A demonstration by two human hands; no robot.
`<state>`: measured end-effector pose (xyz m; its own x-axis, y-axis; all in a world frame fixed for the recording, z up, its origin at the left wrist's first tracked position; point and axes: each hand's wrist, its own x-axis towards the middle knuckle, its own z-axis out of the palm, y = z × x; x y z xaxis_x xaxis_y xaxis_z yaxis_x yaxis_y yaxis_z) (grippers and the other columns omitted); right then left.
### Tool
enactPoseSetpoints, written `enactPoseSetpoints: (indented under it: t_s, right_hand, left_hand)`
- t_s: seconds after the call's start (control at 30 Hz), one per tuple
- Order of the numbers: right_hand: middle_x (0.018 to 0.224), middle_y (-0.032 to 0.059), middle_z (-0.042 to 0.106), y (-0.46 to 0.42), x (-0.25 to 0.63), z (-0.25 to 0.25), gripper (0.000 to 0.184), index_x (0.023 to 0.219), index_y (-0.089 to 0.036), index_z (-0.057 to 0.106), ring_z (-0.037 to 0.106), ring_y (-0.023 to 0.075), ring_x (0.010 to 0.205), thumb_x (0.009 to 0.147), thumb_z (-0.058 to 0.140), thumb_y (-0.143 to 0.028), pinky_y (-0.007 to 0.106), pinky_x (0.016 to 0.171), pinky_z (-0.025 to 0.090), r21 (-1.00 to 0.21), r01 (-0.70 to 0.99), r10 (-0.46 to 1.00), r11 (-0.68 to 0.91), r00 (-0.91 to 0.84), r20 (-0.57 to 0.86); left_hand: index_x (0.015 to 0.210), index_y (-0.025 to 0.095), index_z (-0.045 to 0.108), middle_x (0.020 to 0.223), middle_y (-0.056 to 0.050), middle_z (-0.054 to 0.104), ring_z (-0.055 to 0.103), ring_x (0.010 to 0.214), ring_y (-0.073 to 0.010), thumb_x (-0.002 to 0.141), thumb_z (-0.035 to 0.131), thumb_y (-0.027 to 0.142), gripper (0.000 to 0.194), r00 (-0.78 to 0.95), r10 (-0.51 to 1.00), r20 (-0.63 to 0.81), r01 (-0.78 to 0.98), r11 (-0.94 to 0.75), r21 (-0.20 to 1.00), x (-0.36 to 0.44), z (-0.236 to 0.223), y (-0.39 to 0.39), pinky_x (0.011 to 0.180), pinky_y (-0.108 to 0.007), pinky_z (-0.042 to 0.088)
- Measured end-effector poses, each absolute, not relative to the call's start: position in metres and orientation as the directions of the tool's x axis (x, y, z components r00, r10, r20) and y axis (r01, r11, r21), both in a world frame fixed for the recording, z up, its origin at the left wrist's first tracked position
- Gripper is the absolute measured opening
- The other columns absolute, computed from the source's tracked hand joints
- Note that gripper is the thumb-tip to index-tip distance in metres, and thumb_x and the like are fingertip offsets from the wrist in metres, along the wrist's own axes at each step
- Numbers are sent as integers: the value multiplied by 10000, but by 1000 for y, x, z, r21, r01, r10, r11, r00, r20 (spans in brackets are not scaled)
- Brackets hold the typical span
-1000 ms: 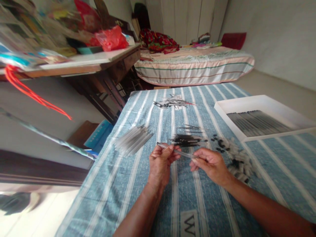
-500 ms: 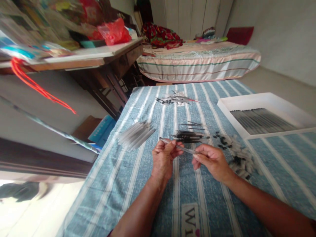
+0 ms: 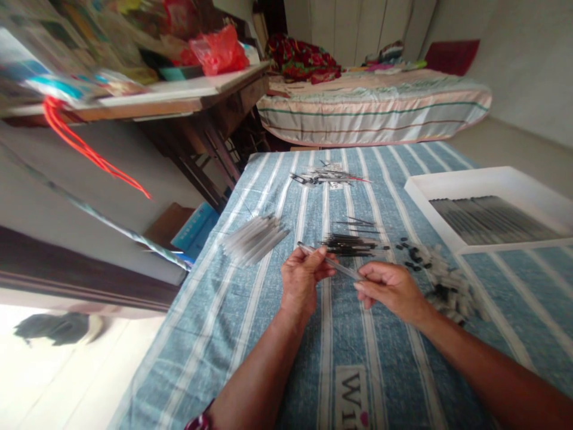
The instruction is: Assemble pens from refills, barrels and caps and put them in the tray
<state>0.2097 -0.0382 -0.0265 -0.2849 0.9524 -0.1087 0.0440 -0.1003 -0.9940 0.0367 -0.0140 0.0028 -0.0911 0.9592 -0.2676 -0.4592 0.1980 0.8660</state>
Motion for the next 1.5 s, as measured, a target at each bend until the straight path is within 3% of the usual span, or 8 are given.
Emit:
enactPoseSetpoints:
  t_s: [0.23, 0.37, 0.47, 0.7, 1.1, 1.27, 1.4, 1.5]
  right_hand:
    - [568, -11, 653, -41, 208, -25, 247, 751, -173, 540, 582, 105, 421, 735, 684, -373, 207, 425, 458, -982, -25, 931, -185, -323, -168]
    - [564, -7, 658, -42, 207, -22, 253, 735, -172, 527, 580, 109, 407, 739, 686, -368, 213, 417, 460, -973, -87, 924, -212, -343, -170]
    - [581, 2, 669, -43, 207, -21, 252, 740, -168, 533, 590, 115, 409, 760, 666, -381, 222, 420, 472, -963, -141, 917, -231, -361, -167]
    - [541, -8, 651, -44, 205, -25, 244, 709, -169, 533, 566, 106, 384, 753, 674, -364, 211, 395, 450, -969, -141, 942, -204, -297, -155]
    - [533, -33, 623, -36, 207, -34, 251, 752, -180, 532, 543, 98, 383, 746, 651, -400, 201, 389, 423, -979, -59, 944, -193, -282, -169]
    - [574, -25, 590, -30, 205, -25, 213, 726, -185, 588, 558, 108, 480, 789, 588, -388, 224, 480, 442, -987, 155, 957, 31, -290, -16]
    - [582, -10, 568, -26, 206, -8, 177, 683, -203, 630, 531, 135, 567, 777, 592, -347, 241, 531, 411, -908, 332, 941, 255, -300, 155]
    - [596, -17, 574, -24, 210, 6, 166, 619, -222, 612, 525, 140, 590, 763, 589, -299, 247, 569, 402, -870, 380, 920, 315, -347, 182]
  left_hand:
    - [700, 142, 568, 629, -24, 681, 620, 495, -121, 681, 732, 328, 249, -59, 968, -243, -410, 199, 890, 37, 4, -16, 469, -217, 495]
    - [691, 135, 592, 532, 15, 618, 553, 404, -84, 692, 720, 322, 227, 4, 972, -235, -376, 220, 900, 35, 5, -16, 382, -167, 401]
    - [699, 132, 605, 588, 0, 653, 550, 395, -74, 687, 719, 290, 195, 82, 969, -232, -387, 246, 889, 33, 7, -16, 347, -154, 366]
    - [733, 113, 621, 685, -55, 718, 653, 488, -137, 684, 719, 241, 169, 134, 961, -242, -364, 275, 890, 33, 6, -16, 439, -210, 505]
    - [733, 112, 607, 677, -74, 722, 659, 493, -154, 708, 700, 259, 176, 80, 965, -249, -366, 261, 893, 40, -1, -18, 467, -232, 521]
    - [717, 105, 644, 627, -61, 707, 625, 470, -127, 722, 699, 271, 175, 74, 971, -229, -332, 241, 912, 34, 3, -14, 465, -214, 493]
    - [702, 120, 642, 620, -46, 693, 614, 495, -129, 728, 699, 281, 172, 130, 970, -206, -279, 236, 931, 35, 4, -14, 478, -221, 481]
    - [688, 130, 638, 595, -29, 674, 592, 495, -125, 746, 685, 278, 166, 197, 960, -200, -221, 242, 945, 38, 3, -17, 494, -231, 476]
